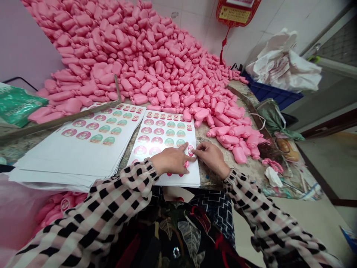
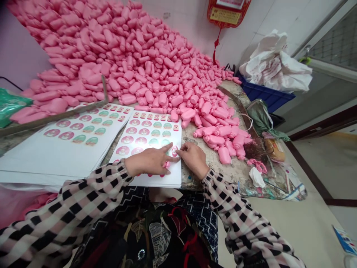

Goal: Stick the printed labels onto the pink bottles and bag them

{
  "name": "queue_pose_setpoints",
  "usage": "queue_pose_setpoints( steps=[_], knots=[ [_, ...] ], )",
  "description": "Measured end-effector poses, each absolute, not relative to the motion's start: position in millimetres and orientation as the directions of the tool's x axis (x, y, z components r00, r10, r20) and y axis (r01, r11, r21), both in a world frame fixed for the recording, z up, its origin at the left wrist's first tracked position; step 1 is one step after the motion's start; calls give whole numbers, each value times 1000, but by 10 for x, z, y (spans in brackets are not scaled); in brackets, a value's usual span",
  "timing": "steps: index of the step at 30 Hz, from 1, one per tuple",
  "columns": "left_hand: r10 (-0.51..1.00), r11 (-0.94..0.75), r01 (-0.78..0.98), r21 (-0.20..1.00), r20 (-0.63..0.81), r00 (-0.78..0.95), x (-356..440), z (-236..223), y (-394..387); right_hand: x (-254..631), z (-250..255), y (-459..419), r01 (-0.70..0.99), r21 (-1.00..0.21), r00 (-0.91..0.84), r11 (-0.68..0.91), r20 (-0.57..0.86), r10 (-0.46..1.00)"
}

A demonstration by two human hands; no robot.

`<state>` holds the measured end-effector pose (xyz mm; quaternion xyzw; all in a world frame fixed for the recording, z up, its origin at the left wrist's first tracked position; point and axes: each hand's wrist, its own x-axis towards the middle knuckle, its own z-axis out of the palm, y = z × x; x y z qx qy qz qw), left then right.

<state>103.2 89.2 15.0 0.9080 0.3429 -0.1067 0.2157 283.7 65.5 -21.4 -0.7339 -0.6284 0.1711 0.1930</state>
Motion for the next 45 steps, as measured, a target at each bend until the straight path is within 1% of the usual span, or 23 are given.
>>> queue_pose_setpoints(
  steps=[4, 7, 9, 12, 15, 17, 18, 20, 21, 22, 23, 24, 25, 27, 28, 30, 33, 38, 41, 45],
  knots=[
    [579, -694, 657, 296, -313, 753, 1036, 125, 884, 2749, -137, 631, 890, -440, 165, -119, 68, 984],
    [576, -700, 655, 285, -318, 753, 1039, 107, 886, 2712, -22, 626, 913, -399, 150, -88, 128, 980],
    [576, -705, 652, 279, -312, 756, 1044, 106, 887, 2720, 81, 632, 914, -398, 154, -78, 162, 975],
    [587, -710, 654, 263, -292, 755, 1044, 115, 868, 2774, 201, 636, 874, -480, 177, -75, 171, 969],
    [600, -713, 645, 277, -236, 764, 992, 117, 811, 2841, 201, 597, 775, -628, 195, -69, 135, 971],
    [615, -688, 628, 363, -168, 771, 914, 107, 754, 2870, 155, 534, 661, -749, 215, -51, 123, 969],
    [639, -651, 619, 439, -123, 759, 867, 101, 722, 2875, 133, 492, 584, -810, 233, -40, 120, 965],
    [739, -506, 579, 639, -25, 673, 774, 93, 655, 2850, 114, 387, 416, -909, 273, -8, 117, 955],
    [804, -393, 527, 754, 3, 594, 737, 95, 620, 2816, 120, 327, 342, -940, 290, 12, 117, 950],
    [862, -253, 438, 863, -5, 507, 710, 99, 586, 2768, 136, 265, 283, -959, 298, 28, 116, 948],
    [900, -93, 309, 947, -52, 432, 696, 105, 552, 2706, 159, 202, 244, -969, 294, 40, 114, 949],
    [910, 74, 152, 986, -129, 394, 693, 112, 519, 2631, 186, 142, 223, -974, 281, 46, 110, 953],
    [895, 232, -15, 973, -207, 395, 700, 116, 490, 2549, 213, 86, 215, -976, 261, 48, 104, 960],
    [835, 469, -291, 834, -310, 455, 731, 112, 439, 2381, 256, -9, 214, -976, 207, 42, 87, 974],
    [806, 541, -379, 751, -335, 487, 748, 104, 418, 2305, 270, -45, 215, -976, 182, 44, 84, 980],
    [771, 623, -483, 616, -375, 515, 772, 82, 383, 2190, 279, -92, 221, -974, 145, 50, 84, 986],
    [736, 675, -532, 511, -421, 530, 777, 54, 350, 2115, 267, -118, 233, -971, 107, 51, 77, 991],
    [708, 705, -552, 445, -398, 583, 754, 48, 338, 2109, 252, -125, 191, -981, 64, 39, 52, 997],
    [705, 708, -567, 422, -368, 607, 748, 36, 345, 2109, 246, -129, 153, -988, 42, 31, 38, 998],
    [708, 701, -558, 444, -341, 618, 752, -6, 353, 2112, 228, -130, 158, -987, 36, 15, 21, 999]
  ],
)
